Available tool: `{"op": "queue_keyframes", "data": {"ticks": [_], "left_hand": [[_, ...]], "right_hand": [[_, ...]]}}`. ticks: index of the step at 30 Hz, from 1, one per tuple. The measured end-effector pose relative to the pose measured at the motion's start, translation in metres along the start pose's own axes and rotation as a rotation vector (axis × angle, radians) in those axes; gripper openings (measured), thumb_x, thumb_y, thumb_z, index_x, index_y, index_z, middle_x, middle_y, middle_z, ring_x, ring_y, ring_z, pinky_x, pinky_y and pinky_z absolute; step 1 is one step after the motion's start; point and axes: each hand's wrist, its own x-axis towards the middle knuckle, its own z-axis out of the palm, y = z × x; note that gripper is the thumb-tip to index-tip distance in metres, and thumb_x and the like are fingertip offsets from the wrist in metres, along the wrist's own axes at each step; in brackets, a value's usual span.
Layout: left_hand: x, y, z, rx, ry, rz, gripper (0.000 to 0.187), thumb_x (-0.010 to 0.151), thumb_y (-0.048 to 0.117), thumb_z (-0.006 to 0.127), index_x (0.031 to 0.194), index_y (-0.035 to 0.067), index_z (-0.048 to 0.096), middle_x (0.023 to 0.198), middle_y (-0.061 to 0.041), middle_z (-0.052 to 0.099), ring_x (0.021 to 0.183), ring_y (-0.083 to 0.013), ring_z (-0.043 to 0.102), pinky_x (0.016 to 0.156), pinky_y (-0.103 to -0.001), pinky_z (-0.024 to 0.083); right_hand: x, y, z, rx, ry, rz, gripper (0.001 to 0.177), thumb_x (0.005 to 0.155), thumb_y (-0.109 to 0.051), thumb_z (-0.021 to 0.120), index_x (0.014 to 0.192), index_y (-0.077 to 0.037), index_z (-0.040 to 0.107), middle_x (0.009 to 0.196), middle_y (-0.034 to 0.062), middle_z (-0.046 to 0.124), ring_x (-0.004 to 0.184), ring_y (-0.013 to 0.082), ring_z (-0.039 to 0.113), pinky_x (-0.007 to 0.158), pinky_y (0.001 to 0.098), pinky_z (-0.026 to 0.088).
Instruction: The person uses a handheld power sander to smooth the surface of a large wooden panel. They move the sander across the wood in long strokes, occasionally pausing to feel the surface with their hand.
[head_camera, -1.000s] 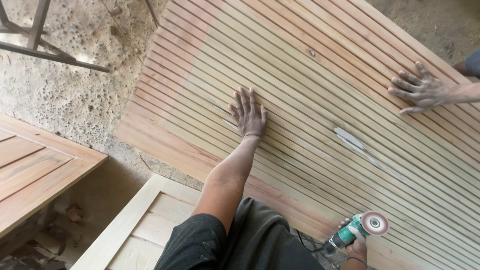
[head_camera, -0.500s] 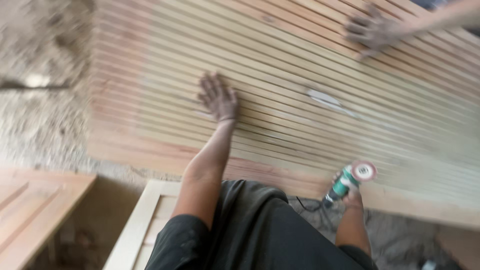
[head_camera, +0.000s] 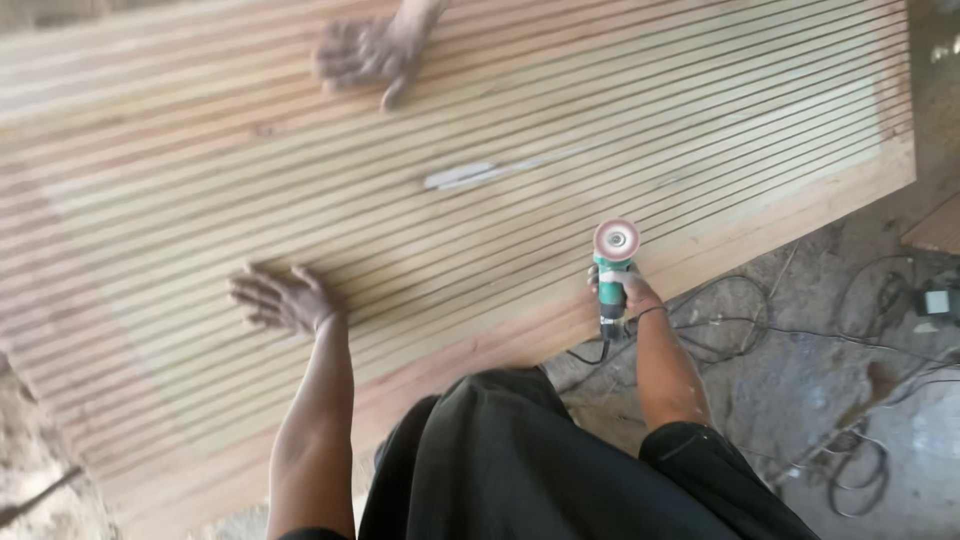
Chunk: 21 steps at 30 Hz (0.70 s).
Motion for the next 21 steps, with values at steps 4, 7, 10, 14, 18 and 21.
{"op": "queue_keyframes", "data": {"ticks": [4,7,10,14,18,21], "left_hand": [[-0.015,-0.005,-0.002,-0.105,0.044,0.052,0.088,0.103,0.062,0.038,0.171,0.018,0.004,0.175,-0.018,-0.008,0.161,-0.035,-0.012,0.13,-0.058,-0.006],[-0.018,-0.015,0.002,-0.057,0.035,0.129,0.09,0.101,0.062,0.041,0.169,0.014,0.008,0.174,-0.019,-0.005,0.159,-0.0381,-0.011,0.126,-0.06,-0.007],[-0.019,-0.033,0.008,-0.033,0.04,0.32,0.081,0.104,0.056,0.037,0.169,0.015,0.013,0.176,-0.016,-0.001,0.162,-0.0347,-0.006,0.126,-0.061,-0.007],[-0.05,-0.071,0.014,-0.052,0.032,0.465,0.077,0.102,0.05,0.036,0.168,0.015,0.017,0.176,-0.014,0.003,0.162,-0.0347,-0.001,0.128,-0.058,-0.002],[-0.115,-0.089,0.024,-0.032,0.068,0.429,0.075,0.102,0.051,0.034,0.167,0.017,0.016,0.175,-0.015,0.003,0.16,-0.0353,0.0,0.126,-0.059,0.003],[-0.174,-0.082,0.038,-0.037,0.102,0.358,0.077,0.101,0.052,0.033,0.167,0.018,0.012,0.174,-0.014,0.001,0.16,-0.036,-0.002,0.125,-0.059,0.002]], "right_hand": [[-0.009,0.007,-0.012,-0.003,-0.022,-0.036,0.044,0.078,-0.003,0.067,0.121,0.002,0.059,0.099,0.0156,0.07,0.088,0.0277,0.073,0.074,0.0403,0.062],[-0.006,0.013,-0.021,0.039,-0.075,-0.065,0.043,0.079,-0.002,0.067,0.121,0.003,0.058,0.099,0.0164,0.07,0.088,0.0278,0.073,0.074,0.0407,0.062],[-0.001,0.016,-0.029,0.066,-0.102,-0.076,0.044,0.077,-0.002,0.068,0.119,0.002,0.058,0.096,0.0167,0.07,0.084,0.0279,0.073,0.071,0.041,0.062],[0.0,0.019,-0.037,0.014,-0.132,-0.087,0.041,0.076,-0.003,0.069,0.116,0.002,0.059,0.091,0.0155,0.07,0.079,0.0273,0.073,0.067,0.0408,0.062],[-0.002,0.022,-0.045,-0.01,-0.237,-0.143,0.031,0.082,-0.008,0.071,0.11,0.004,0.062,0.084,0.0149,0.069,0.07,0.0254,0.07,0.065,0.038,0.06],[-0.003,0.023,-0.053,-0.016,-0.228,-0.093,0.03,0.081,-0.011,0.07,0.108,0.0,0.063,0.082,0.0108,0.068,0.068,0.0221,0.068,0.061,0.0359,0.057]]}}
